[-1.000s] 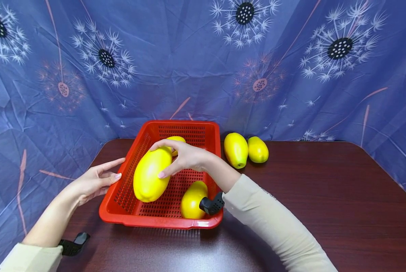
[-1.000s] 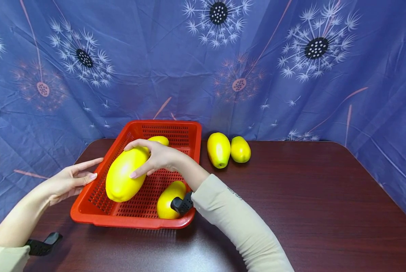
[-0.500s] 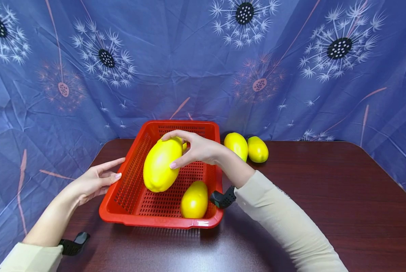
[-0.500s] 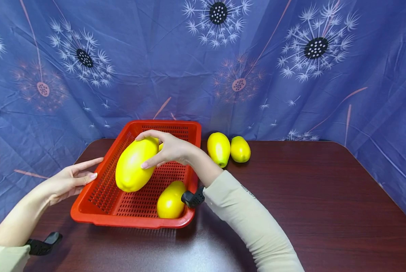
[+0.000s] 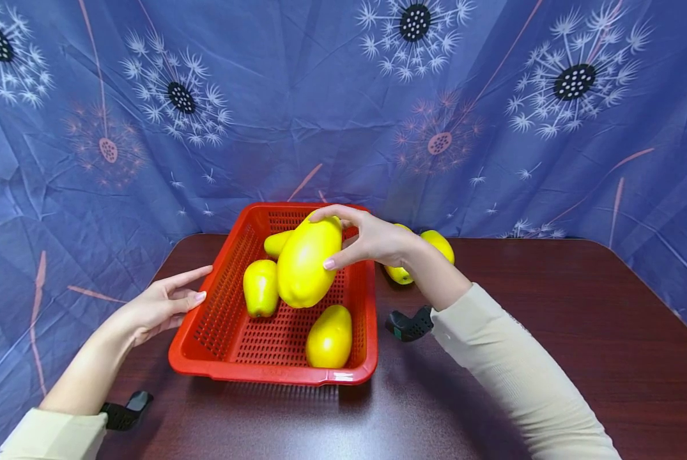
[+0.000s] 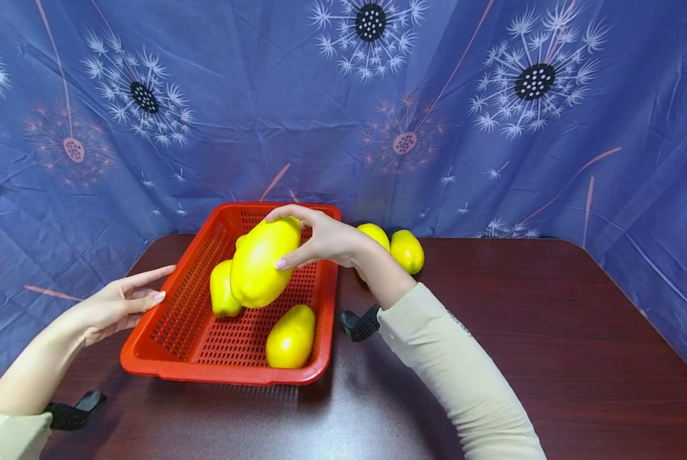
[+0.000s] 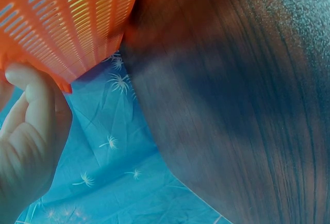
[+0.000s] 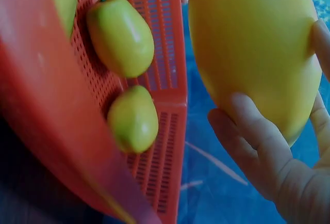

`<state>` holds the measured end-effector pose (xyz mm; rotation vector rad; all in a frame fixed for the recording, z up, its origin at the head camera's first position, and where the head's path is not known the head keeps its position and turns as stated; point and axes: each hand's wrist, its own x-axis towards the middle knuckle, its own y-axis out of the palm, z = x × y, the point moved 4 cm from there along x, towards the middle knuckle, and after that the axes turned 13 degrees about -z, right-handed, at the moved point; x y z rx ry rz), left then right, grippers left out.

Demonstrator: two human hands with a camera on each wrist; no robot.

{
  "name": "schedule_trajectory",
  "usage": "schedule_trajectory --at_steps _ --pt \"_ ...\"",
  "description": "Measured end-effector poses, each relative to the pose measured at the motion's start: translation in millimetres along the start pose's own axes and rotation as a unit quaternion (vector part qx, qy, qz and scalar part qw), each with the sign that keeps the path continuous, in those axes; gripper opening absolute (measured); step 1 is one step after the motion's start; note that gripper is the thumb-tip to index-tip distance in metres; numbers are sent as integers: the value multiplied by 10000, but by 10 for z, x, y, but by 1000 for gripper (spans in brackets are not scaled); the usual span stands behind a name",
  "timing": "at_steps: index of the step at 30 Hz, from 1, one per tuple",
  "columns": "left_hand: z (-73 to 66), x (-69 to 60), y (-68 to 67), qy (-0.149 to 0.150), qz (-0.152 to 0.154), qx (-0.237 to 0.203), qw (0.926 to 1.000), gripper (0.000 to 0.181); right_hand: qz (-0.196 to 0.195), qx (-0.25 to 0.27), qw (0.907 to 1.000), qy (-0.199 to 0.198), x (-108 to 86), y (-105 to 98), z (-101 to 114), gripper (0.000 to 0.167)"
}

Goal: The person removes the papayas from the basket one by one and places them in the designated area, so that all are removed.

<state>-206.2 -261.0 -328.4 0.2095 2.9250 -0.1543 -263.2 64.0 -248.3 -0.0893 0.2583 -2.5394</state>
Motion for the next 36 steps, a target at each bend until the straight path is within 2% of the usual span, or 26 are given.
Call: schedule_trajectory --at_steps 6,11,15,30,36 --pt "-2 2 5 -1 23 21 10000 67 -188 -107 9997 110 -130 -219 7 64" --pt "-5 0 5 -27 9 26 10000 66 -409 -411 9980 244 -248 -407 -30 66" --pt "-5 -1 3 -85 -27 40 10000 67 -464 -398 9977 295 -338 -526 -62 68" --pt "-14 2 8 -75 -54 66 9999 68 -734 -393 9951 542 -629 -844 -186 70" --pt "-15 -10 4 -106 -59 56 9999 67 -620 -223 9967 481 -762 -919 -244 65"
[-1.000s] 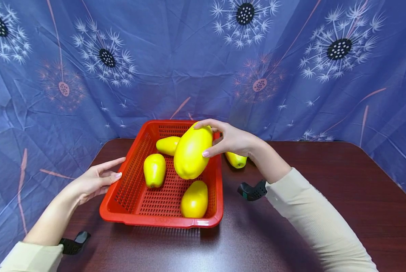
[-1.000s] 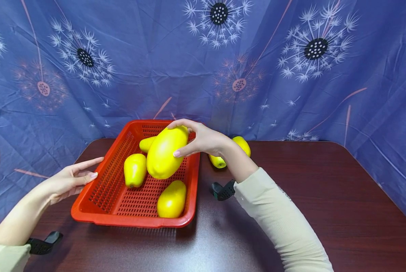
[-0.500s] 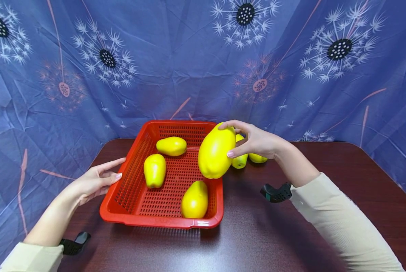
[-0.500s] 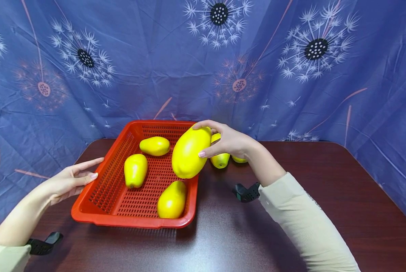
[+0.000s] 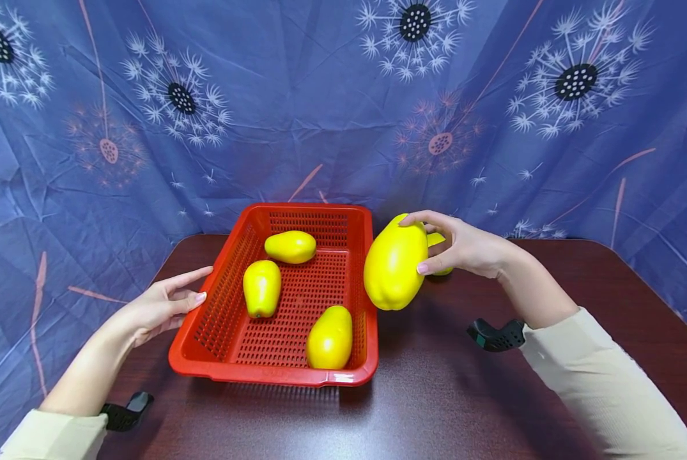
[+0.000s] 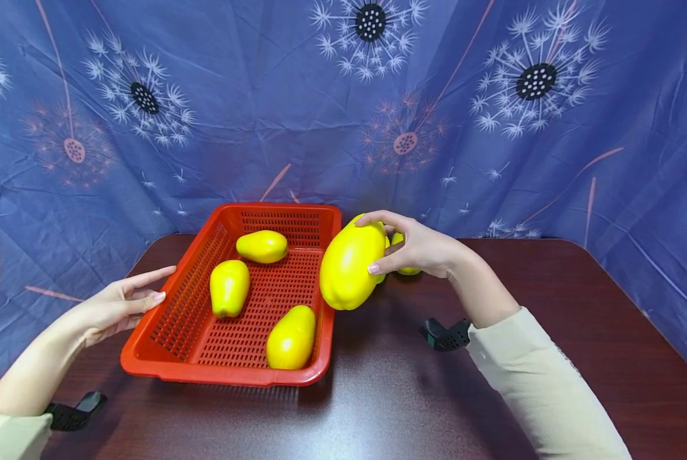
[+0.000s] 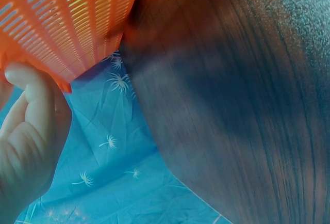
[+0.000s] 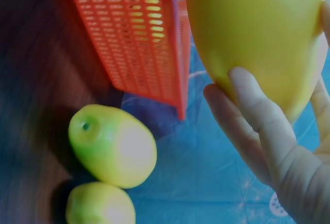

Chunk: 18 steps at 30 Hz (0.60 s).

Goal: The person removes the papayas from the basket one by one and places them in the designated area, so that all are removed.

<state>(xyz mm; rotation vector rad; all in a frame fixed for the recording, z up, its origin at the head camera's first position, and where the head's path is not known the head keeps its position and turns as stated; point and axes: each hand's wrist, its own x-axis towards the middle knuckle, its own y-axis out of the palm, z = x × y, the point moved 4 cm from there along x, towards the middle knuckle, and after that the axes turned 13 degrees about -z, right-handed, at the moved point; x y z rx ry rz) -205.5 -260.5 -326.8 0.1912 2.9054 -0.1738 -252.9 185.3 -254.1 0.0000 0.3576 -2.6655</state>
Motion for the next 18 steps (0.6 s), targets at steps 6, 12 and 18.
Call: schedule_trajectory --at_steps 6,12,18 --pt "8 8 4 10 -13 -48 10000 65 163 199 9997 15 -98 -64 -132 63" --pt "16 11 5 10 19 -88 10000 65 317 416 9986 38 -183 -103 -274 62" --pt "11 8 6 36 28 -43 10000 65 419 577 9974 25 -245 -104 -421 61"
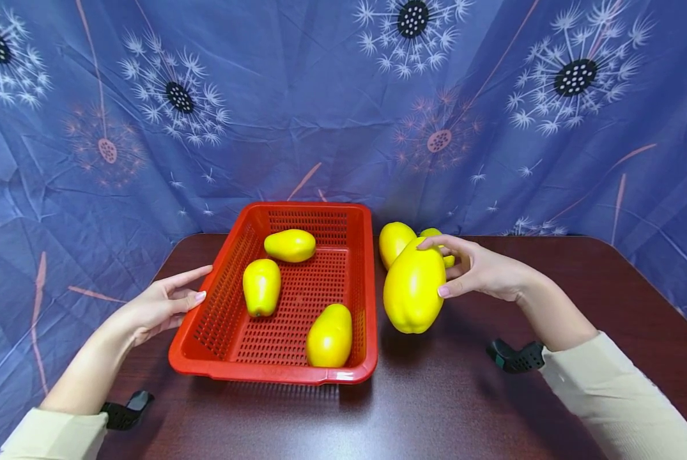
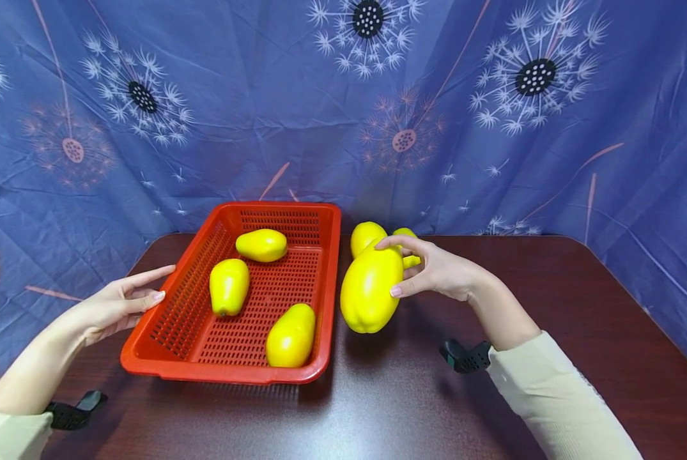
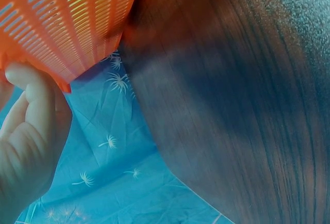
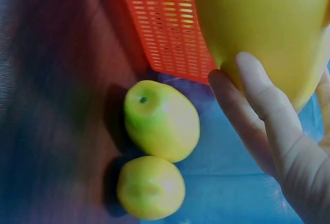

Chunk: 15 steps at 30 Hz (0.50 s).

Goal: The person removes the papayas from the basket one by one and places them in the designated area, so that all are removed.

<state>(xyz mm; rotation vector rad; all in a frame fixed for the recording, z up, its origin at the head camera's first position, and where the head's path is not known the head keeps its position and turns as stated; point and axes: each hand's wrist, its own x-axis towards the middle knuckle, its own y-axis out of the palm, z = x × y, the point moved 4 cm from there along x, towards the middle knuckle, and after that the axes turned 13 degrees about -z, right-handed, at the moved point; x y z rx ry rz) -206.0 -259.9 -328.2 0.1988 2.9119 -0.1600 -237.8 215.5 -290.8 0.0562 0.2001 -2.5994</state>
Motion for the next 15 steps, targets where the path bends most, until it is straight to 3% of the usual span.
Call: schedule_trajectory --at_steps 15 --pt "0 -2 -11 -33 31 -34 10000 65 364 262 9985 308 -89 74 -461 57"
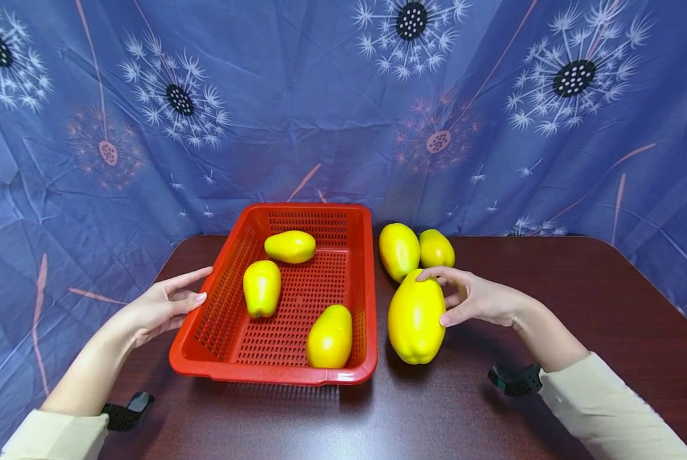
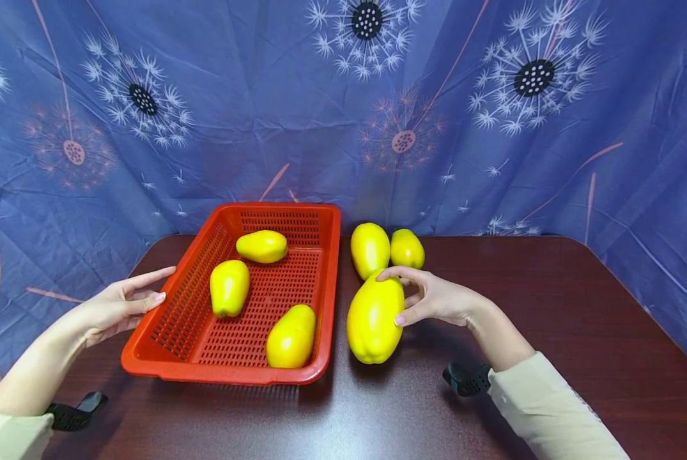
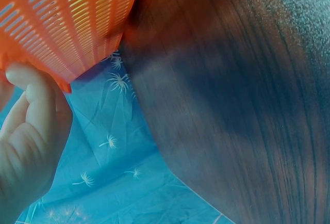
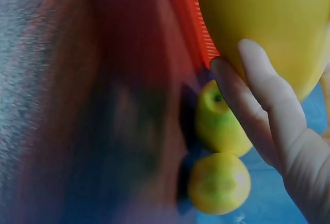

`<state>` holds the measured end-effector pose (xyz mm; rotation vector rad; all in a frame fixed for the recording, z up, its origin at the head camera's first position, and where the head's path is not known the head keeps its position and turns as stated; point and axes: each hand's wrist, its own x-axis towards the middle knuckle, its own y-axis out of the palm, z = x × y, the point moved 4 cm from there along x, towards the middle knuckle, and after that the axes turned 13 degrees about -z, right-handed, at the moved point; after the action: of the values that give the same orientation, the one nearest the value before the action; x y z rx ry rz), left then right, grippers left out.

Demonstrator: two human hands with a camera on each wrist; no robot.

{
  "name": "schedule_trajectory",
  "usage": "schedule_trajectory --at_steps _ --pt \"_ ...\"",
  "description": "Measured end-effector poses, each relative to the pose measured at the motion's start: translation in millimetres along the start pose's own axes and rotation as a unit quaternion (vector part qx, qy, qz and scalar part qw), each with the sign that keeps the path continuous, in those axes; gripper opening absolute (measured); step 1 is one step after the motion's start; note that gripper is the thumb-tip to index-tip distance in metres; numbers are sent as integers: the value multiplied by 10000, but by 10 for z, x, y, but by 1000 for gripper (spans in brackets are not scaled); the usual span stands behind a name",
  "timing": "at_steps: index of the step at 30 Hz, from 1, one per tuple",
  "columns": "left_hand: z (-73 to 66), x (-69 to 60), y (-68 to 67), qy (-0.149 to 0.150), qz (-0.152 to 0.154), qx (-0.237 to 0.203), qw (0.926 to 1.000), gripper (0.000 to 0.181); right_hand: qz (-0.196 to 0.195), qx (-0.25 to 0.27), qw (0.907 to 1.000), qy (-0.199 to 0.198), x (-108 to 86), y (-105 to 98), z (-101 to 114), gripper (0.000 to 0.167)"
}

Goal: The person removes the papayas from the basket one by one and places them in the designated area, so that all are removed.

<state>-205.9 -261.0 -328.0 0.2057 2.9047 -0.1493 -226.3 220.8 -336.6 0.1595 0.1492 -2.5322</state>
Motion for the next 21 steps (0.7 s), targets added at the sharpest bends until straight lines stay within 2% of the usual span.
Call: schedule_trajectory --at_steps 5,11,21 --pt "4 -1 1 27 6 3 10000 64 102 -91 9999 82 40 22 -142 57" --pt "-6 1 10 10 -3 69 10000 67 10 -383 9985 391 102 12 -266 62" --pt "-7 -11 8 32 -6 64 10000 65 59 -115 9981 604 177 -128 -295 63"
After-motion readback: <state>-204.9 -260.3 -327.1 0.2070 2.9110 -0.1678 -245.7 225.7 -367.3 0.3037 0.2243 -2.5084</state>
